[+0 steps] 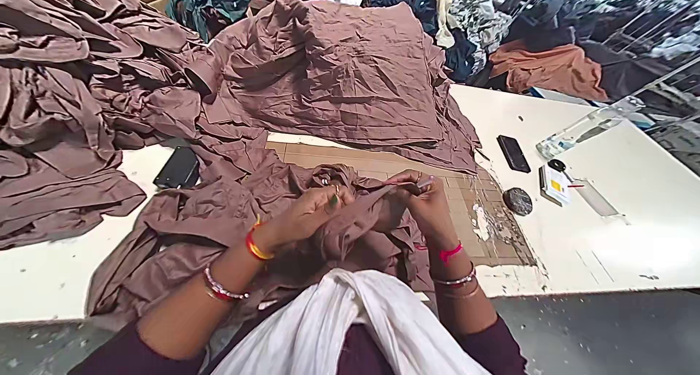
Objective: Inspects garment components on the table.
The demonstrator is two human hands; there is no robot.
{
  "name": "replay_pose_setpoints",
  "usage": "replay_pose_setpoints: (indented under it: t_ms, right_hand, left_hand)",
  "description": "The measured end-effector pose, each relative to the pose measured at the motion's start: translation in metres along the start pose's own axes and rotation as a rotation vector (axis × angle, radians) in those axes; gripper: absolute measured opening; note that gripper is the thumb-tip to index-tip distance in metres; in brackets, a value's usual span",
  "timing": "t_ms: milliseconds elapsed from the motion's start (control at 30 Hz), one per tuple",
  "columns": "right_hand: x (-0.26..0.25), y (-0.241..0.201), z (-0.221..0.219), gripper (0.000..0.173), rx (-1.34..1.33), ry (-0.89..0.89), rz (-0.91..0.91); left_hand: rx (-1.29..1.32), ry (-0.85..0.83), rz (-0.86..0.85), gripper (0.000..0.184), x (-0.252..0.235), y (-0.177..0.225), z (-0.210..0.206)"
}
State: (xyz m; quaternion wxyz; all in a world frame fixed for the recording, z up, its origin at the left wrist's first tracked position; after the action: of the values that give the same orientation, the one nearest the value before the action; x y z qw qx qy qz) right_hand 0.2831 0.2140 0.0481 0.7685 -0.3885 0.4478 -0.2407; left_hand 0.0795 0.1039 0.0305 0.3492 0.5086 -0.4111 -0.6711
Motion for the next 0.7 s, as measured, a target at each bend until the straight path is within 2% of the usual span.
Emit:
replay_pose_setpoints:
  t_ms: [33,100,133,200,233,267,333,367,467,533,600,667,700]
  right_hand:
    - [0.001,0.000,0.004,0.014,-0.080,-0.023,-0.043]
    - [0.005,0.000,0.008,0.019,-0.115,-0.066,-0.085]
    - [0.007,0.003,0.009,0.019,-0.105,-0.098,-0.094]
    - [0.013,0.016,0.007,0.015,-0.084,-0.191,-0.113]
    - [0.016,0.021,0.005,0.014,-0.081,-0.217,-0.138]
    - [0.019,0.024,0.003,0.015,-0.082,-0.216,-0.165]
    - [0.022,0.027,0.004,0.020,-0.112,-0.175,-0.199]
    - [0.023,0.028,0.006,0.023,-0.134,-0.149,-0.218]
    - [0.026,0.029,0.005,0.032,-0.202,-0.115,-0.248]
    - [0.027,0.024,0.000,0.035,-0.240,-0.049,-0.226]
    - [0.025,0.018,0.001,0.033,-0.280,0.038,-0.156]
    - [0.026,0.013,0.006,0.027,-0.340,0.058,-0.048]
    - [0.028,0.012,0.008,0.020,-0.367,0.007,0.008]
  left_hand:
    - [0.003,-0.108,0.057,0.033,0.000,0.003,0.003]
    - [-0.322,-0.231,0.121,0.037,0.001,0.006,0.007]
    - [-0.534,-0.240,0.158,0.040,0.002,0.004,0.007]
    - [-0.777,-0.216,0.243,0.042,0.005,-0.008,0.012]
    - [-0.835,-0.192,0.241,0.040,0.006,-0.016,0.014]
    - [-0.870,-0.166,0.169,0.035,0.008,-0.021,0.015]
    - [-0.795,-0.139,0.005,0.029,0.011,-0.024,0.012]
    - [-0.649,-0.123,-0.035,0.029,0.013,-0.021,0.008]
    - [0.053,-0.060,-0.062,0.027,0.017,-0.018,-0.005]
    - [0.374,-0.070,-0.053,0.021,0.018,-0.016,-0.010]
    - [0.365,-0.085,-0.068,0.023,0.021,-0.018,-0.005]
    - [0.112,-0.016,-0.070,0.030,0.026,-0.025,0.003]
    - [-0.036,0.033,-0.076,0.037,0.028,-0.027,0.007]
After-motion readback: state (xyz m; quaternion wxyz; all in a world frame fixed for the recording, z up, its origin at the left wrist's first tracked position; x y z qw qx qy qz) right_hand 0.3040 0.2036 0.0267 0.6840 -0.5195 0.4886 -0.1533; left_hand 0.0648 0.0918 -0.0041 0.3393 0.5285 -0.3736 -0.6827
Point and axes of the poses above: each hand's wrist, its own x-axis away from the middle knuckle, its own z-axis out of the back of the hand, y = z × x, the point moved 3 cm from there along -x, towards the middle knuckle, and after that the axes turned 4 degrees about x, right-handed, at the moved point
